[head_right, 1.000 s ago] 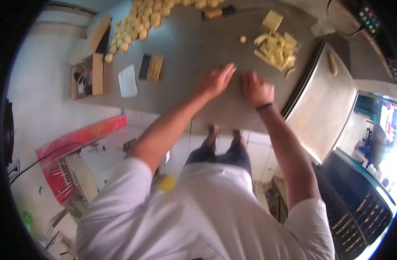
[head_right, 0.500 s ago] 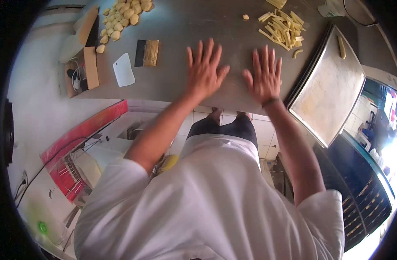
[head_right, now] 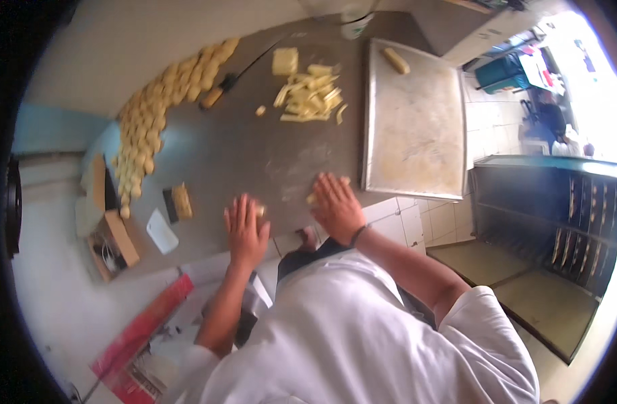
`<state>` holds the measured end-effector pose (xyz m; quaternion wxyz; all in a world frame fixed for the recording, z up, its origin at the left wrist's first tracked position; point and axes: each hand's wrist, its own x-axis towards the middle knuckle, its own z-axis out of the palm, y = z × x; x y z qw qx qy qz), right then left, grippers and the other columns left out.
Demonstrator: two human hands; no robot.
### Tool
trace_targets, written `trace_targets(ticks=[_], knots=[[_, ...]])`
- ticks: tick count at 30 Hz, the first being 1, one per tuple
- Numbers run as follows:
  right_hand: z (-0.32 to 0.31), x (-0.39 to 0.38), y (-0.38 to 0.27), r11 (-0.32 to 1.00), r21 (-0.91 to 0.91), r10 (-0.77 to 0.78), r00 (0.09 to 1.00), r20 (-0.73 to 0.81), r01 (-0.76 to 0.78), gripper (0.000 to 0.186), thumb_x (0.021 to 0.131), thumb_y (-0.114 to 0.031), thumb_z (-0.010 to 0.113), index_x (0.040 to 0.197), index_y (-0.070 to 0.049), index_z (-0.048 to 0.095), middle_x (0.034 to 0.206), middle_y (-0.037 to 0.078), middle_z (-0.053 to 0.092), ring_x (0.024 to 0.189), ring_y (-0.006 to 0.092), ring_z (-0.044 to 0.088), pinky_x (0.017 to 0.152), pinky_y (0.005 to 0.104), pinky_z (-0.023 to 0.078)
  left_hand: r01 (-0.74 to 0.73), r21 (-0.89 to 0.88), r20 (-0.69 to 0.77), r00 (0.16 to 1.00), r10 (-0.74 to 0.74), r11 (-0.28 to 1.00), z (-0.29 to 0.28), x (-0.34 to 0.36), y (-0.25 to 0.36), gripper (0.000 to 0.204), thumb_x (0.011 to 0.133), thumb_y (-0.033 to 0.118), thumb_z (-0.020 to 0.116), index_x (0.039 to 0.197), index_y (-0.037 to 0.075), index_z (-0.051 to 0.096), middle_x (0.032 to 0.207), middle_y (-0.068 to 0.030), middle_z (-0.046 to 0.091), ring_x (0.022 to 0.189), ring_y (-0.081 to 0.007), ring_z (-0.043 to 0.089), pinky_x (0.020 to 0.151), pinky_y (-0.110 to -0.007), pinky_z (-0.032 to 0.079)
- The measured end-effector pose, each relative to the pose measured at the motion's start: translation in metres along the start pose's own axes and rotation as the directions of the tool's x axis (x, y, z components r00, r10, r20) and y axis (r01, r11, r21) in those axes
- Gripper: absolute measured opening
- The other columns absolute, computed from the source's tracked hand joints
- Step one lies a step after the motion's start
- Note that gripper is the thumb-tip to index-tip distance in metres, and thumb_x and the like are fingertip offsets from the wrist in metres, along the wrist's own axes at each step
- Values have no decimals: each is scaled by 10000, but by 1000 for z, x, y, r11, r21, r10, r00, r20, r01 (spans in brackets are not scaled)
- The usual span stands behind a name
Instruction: The person prepares bread rolls by cutting pieces of dough with a scraper, flattening them by hand, placing cheese strips inside, and rolling them into shapes on a metal tray. The person then carries the tray of prepared rolls and places it onto a cooling rack in a bakery production area.
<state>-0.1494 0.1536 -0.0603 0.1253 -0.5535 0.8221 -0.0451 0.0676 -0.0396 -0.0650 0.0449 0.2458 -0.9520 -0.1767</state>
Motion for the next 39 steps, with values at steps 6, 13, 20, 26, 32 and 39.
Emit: trace_targets(ticks=[6,13,20,26,32,39], knots=[[-27,9,36,986,122,-123,990,72,114,322,856,-178,625,1158,-104,708,1189,61,648,1241,240,569,1114,445,393,108,54,9,994,-108,993,-21,9,9,473,879,124,698,1345,60,649,1393,-141,588,1308,-345,553,1150,-590,356],[-113,23,160,721,683,45,975,-219,120,235,894,-73,649,1109,-101,741,1020,132,713,974,329,708,872,424,573,346,-306,275,924,-265,887,-58,132,112,196,937,89,713,1120,24,746,1036,-125,710,937,-278,706,846,-379,553],[-160,47,355,719,692,492,752,-437,-68,170,939,-80,701,1099,-57,754,1068,155,739,940,346,730,828,401,589,-419,-261,-223,903,368,870,14,340,293,252,937,29,648,1175,42,730,1125,-142,701,1069,-323,684,983,-447,504],[-128,83,453,930,260,365,744,-559,-261,227,919,-75,674,1138,-80,736,1162,115,736,1128,317,672,970,440,528,-571,-9,-324,778,538,821,125,472,352,413,894,-25,592,1284,66,691,1384,-133,630,1296,-326,580,1138,-536,385],[-136,26,368,914,359,389,662,-641,-189,318,917,-59,683,1233,-79,707,1252,133,700,1168,362,630,1043,458,487,-420,-116,-350,866,358,900,76,401,302,431,895,11,604,1320,44,662,1493,-151,542,1420,-347,480,1216,-600,300],[-104,0,222,801,598,130,970,-204,18,299,850,14,704,1141,-48,719,1180,154,718,1108,372,664,975,446,539,-70,-378,-321,945,-60,923,13,199,149,277,900,-13,675,1168,42,715,1228,-114,712,1121,-332,669,949,-430,535]])
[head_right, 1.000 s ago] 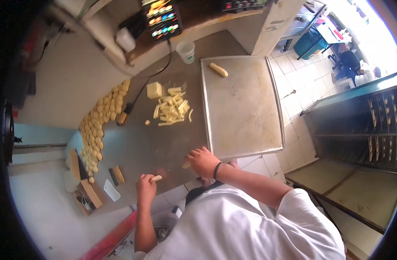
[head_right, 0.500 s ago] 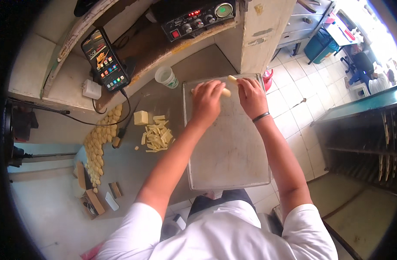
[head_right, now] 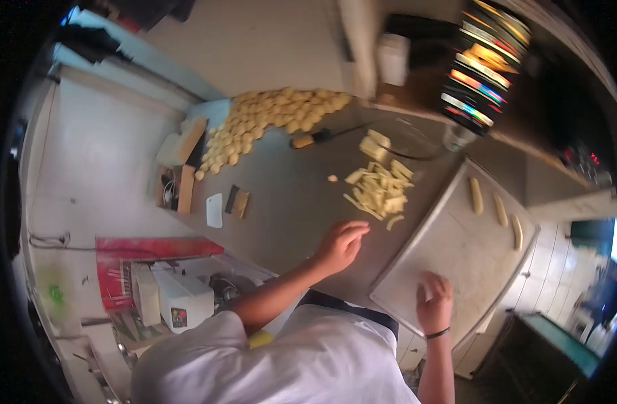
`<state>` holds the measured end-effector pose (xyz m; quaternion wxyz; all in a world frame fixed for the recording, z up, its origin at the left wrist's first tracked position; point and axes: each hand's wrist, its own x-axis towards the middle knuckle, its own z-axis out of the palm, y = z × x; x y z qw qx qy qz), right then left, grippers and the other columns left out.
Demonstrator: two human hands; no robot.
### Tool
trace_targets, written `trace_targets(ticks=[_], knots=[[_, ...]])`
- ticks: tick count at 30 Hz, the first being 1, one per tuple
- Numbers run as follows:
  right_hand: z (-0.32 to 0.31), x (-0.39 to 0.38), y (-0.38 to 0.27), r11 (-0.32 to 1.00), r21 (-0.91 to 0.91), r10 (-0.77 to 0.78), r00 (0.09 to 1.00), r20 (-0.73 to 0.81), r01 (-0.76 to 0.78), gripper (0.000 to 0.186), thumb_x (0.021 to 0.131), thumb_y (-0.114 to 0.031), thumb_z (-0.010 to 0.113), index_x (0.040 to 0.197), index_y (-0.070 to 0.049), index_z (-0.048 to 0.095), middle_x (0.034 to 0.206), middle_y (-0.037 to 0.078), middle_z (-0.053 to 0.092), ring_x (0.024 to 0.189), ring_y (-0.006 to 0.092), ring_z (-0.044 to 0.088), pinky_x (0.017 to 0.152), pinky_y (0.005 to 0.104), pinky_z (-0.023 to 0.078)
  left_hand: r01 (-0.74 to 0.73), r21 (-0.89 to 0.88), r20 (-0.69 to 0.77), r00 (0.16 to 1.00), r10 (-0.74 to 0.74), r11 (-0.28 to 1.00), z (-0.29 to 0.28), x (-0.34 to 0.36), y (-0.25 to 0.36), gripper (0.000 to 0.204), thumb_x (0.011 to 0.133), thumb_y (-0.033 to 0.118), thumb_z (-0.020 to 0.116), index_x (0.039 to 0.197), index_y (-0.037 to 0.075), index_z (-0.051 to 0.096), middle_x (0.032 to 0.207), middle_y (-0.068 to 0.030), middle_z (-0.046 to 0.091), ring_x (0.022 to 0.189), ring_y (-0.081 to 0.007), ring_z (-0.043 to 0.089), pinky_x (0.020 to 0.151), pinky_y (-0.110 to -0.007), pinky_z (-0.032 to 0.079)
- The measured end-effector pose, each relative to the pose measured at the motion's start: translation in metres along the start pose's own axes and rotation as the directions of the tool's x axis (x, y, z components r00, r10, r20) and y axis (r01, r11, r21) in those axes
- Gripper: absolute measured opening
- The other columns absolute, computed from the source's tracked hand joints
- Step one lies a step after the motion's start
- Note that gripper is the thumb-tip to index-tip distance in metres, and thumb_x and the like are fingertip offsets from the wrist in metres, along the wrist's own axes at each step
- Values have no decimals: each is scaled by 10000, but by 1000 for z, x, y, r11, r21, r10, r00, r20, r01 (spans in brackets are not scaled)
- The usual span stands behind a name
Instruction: The person prepares bread rolls by cutting pieces of dough with a scraper, flattening them by hand, placing cheese strips inside, and rolling them into shapes on a metal tray. The person then carries the tray of prepared rolls and places it onto a cooling rack in a bakery production area.
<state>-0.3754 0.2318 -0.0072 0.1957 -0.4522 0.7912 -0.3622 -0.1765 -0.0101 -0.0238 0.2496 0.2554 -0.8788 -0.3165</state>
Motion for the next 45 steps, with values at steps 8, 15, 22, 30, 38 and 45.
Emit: trace_targets(ticks=[8,15,22,30,38,45], knots=[[128,118,-128,957,-12,-279,927,250,291,344,862,-25,706,1203,-68,690,1175,161,669,1088,380,642,931,462,545,204,-87,-99,972,-213,975,-113,-81,-94,258,934,19,686,1187,51,722,1228,-122,713,1134,-330,672,975,-415,552],[291,273,-220,828,-139,-500,827,257,543,474,893,-87,656,1362,-63,587,1223,174,589,1172,400,588,985,492,527,315,-26,-201,928,-314,949,-202,-94,-185,309,936,12,671,1243,44,682,1290,-133,681,1162,-333,662,975,-420,547],[422,383,-287,826,-155,-484,824,295,541,467,874,-90,658,1334,-47,593,1320,180,540,1249,418,531,1029,489,503,386,48,-330,877,-350,921,-258,-88,-225,397,854,-56,684,1238,37,654,1278,-172,647,1070,-366,664,891,-436,564],[369,308,-305,891,139,-447,781,435,432,136,847,-35,628,976,-60,666,934,198,640,895,440,630,830,539,534,418,78,-336,866,-371,905,-280,-52,-271,385,895,-13,703,1270,48,635,1290,-166,625,1093,-364,674,886,-445,583],[212,91,-186,986,19,122,798,590,-165,171,831,-40,731,978,-111,778,959,105,719,823,248,702,747,355,587,456,329,-297,881,-368,827,-258,67,-329,200,847,14,712,1012,40,603,1057,-165,606,853,-371,672,699,-480,556],[126,97,-153,972,-234,33,980,198,15,222,796,25,643,962,-67,758,998,136,718,1001,351,673,920,460,546,27,-61,-106,994,-33,998,-240,75,-153,182,774,-66,667,883,50,581,929,-107,594,775,-345,652,639,-465,522]])
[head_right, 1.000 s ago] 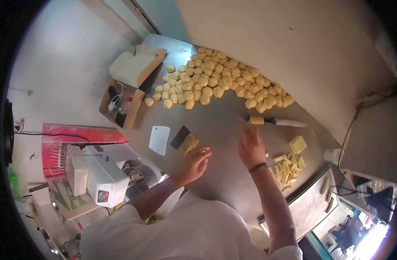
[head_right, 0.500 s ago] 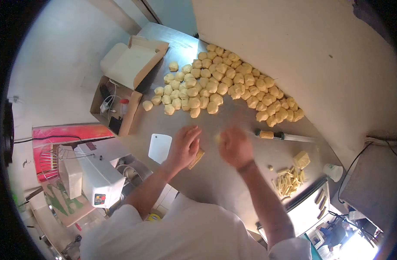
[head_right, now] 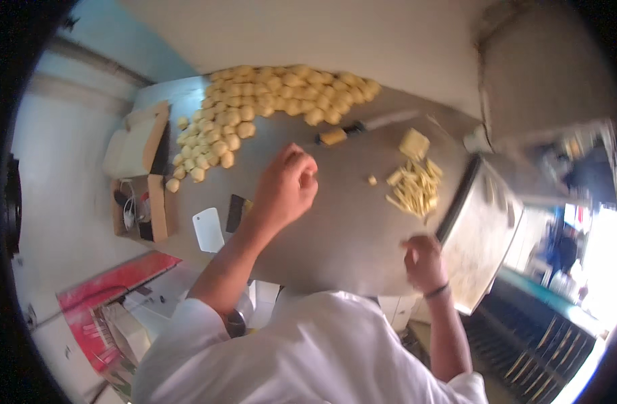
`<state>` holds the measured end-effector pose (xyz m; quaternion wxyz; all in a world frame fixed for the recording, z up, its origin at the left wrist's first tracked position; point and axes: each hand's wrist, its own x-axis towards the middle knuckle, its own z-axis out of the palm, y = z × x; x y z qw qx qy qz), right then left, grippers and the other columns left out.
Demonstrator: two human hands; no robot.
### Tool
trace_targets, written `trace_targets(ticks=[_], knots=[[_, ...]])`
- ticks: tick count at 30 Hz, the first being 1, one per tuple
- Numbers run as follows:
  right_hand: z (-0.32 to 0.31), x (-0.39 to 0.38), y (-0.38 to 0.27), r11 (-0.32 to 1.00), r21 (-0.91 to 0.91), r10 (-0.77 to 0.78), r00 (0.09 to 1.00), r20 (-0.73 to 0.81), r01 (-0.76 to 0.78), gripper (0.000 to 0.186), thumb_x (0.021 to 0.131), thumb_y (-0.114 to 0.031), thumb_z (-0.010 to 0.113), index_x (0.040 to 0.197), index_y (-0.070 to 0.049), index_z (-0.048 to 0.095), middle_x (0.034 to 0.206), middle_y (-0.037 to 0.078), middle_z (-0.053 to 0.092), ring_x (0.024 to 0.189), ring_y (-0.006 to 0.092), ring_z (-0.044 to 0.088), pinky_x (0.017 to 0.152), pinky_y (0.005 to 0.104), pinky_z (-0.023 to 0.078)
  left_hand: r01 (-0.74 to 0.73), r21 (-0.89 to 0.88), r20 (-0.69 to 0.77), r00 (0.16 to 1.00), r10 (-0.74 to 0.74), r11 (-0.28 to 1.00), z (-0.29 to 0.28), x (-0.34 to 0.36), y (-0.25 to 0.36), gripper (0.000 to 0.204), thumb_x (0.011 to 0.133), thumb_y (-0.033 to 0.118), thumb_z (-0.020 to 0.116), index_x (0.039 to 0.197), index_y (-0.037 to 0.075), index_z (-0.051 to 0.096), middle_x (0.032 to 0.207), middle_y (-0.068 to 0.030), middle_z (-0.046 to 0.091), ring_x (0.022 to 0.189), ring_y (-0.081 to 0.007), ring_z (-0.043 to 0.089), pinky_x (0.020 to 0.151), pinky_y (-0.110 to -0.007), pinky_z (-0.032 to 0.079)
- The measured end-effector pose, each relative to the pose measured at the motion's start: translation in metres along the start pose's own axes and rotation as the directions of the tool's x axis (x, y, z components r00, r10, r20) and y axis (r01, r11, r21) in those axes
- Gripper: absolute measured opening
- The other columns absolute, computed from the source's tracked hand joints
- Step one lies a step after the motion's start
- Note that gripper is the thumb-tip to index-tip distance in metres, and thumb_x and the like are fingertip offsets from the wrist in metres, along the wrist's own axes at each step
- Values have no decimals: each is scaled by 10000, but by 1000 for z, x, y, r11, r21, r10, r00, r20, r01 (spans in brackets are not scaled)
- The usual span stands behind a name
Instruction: The person prepares bread rolls by cutting pieces of dough with a scraper, flattening them by hand, placing cheese strips inside, and rolling them into shapes on a metal tray. The person then carries the tray of prepared rolls and places it onto a cooling rack in a bakery production area.
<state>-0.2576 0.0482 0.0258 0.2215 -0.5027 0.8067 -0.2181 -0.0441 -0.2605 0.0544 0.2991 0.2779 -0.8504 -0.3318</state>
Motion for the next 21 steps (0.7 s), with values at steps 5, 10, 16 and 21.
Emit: trace_targets(ticks=[5,10,16,21], knots=[[34,6,25,986,11,-169,985,19,169,197,776,2,636,933,-73,728,1052,78,699,1019,299,665,911,403,567,60,136,342,934,-104,989,101,-121,21,126,806,-42,648,888,45,607,962,-135,602,889,-354,654,732,-473,544],[95,-57,41,969,-142,-214,975,-65,203,398,829,-109,681,1223,-53,670,1355,116,629,1329,312,554,1121,459,462,176,295,366,887,-282,939,128,-165,38,229,836,26,656,1061,59,677,1126,-170,648,1072,-395,637,950,-497,529],[86,-52,40,949,-223,-218,975,47,223,746,916,-320,703,1563,-72,426,1629,141,433,1558,313,324,1277,572,204,-127,544,264,964,-26,829,138,-192,48,591,950,306,630,1454,11,538,1471,-190,591,1377,-433,522,1178,-645,314],[83,-83,30,974,-167,-135,983,125,155,803,907,-381,705,1582,-68,402,1676,158,355,1577,326,282,1290,558,179,42,493,280,938,-204,869,134,-222,57,694,1000,434,583,1546,29,446,1607,-187,459,1505,-346,408,1206,-711,217]])
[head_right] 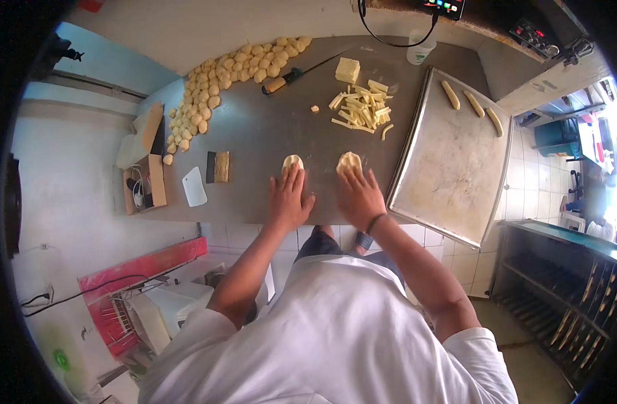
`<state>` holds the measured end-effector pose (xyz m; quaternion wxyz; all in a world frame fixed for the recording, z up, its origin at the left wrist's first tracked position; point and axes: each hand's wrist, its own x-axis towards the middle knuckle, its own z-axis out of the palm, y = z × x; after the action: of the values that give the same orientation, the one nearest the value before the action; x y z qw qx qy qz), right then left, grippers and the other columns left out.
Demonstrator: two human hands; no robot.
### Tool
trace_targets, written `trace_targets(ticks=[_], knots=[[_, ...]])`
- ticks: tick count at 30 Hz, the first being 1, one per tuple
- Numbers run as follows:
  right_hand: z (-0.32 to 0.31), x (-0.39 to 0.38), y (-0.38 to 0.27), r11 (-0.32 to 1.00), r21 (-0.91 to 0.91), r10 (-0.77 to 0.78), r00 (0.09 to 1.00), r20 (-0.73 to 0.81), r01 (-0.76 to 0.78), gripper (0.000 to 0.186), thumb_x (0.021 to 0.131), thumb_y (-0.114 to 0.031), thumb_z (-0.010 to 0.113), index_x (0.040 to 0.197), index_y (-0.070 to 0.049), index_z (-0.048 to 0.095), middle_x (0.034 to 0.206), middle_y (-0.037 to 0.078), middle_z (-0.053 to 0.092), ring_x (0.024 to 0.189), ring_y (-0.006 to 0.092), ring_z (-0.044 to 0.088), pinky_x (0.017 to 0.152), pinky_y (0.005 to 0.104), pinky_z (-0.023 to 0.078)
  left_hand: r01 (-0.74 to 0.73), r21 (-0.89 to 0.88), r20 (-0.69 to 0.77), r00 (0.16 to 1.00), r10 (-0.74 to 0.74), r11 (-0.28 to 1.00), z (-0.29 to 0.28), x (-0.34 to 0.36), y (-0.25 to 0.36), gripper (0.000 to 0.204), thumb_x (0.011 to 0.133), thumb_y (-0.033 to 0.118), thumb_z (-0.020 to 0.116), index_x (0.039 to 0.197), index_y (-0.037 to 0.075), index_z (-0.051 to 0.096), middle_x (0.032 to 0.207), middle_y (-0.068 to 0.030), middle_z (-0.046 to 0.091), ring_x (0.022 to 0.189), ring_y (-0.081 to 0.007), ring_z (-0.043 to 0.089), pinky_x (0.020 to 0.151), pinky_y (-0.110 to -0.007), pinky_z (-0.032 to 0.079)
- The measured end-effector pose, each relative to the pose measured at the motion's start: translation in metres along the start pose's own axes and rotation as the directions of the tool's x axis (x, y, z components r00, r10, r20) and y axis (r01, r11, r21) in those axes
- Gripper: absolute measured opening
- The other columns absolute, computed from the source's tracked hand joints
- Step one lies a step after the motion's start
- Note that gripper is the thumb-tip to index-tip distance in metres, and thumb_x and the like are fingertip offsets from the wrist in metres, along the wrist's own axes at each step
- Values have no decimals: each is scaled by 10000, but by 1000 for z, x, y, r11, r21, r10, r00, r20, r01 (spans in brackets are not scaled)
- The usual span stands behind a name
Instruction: The person prepares bread rolls by cutting pieces of dough with a scraper, flattening them by hand, placing cheese strips inside, and rolling them into shapes on a metal tray. The person then carries the tray of prepared rolls and places it onto a cooling rack in a bakery production area.
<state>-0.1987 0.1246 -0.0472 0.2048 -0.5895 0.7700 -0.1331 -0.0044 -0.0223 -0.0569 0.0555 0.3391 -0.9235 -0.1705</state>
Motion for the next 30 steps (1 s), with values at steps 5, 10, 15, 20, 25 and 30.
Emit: trace_targets(ticks=[5,10,15,20,25,30], knots=[[-7,-4,-12,991,-127,34,999,17,-32,851,878,-423,731,1577,-61,410,1651,169,400,1560,315,326,1300,512,193,4,17,53,999,-5,1000,0,-9,4,714,994,437,578,1568,40,429,1675,-162,354,1541,-352,344,1208,-703,224],[-51,29,10,990,116,88,996,-16,-86,428,907,-320,693,1283,-117,680,1305,131,672,1265,290,598,1077,497,411,23,-58,110,994,-17,998,-13,-31,6,556,1022,412,562,1422,27,580,1616,-154,451,1483,-332,434,1193,-686,257],[-63,119,38,984,-20,152,888,-435,-179,192,889,-239,690,1041,-153,770,999,75,699,1052,275,650,923,454,448,-40,-242,12,999,44,969,-43,-14,-2,458,995,302,629,1372,43,606,1518,-151,541,1416,-333,495,1175,-659,294],[-51,165,45,941,-169,224,914,-339,-294,177,854,-259,720,989,-167,786,1089,74,686,1126,267,618,1003,460,420,-125,-380,-113,990,88,917,-53,30,-34,371,960,192,676,1295,36,642,1413,-146,614,1306,-346,573,1129,-575,389],[-47,165,61,878,237,471,840,-269,-416,127,852,-243,738,930,-166,803,973,74,746,963,306,701,903,422,508,-178,-561,-95,984,151,808,-52,96,-56,300,933,118,687,1214,16,715,1239,-166,718,1106,-359,684,991,-429,543],[-64,157,49,404,868,650,758,-50,-289,247,1024,-213,659,1058,20,736,890,-42,684,809,50,583,754,221,461,110,-831,175,982,69,546,-53,161,-32,288,982,205,697,1193,11,724,1142,-124,757,1000,-241,725,909,-342,566]])
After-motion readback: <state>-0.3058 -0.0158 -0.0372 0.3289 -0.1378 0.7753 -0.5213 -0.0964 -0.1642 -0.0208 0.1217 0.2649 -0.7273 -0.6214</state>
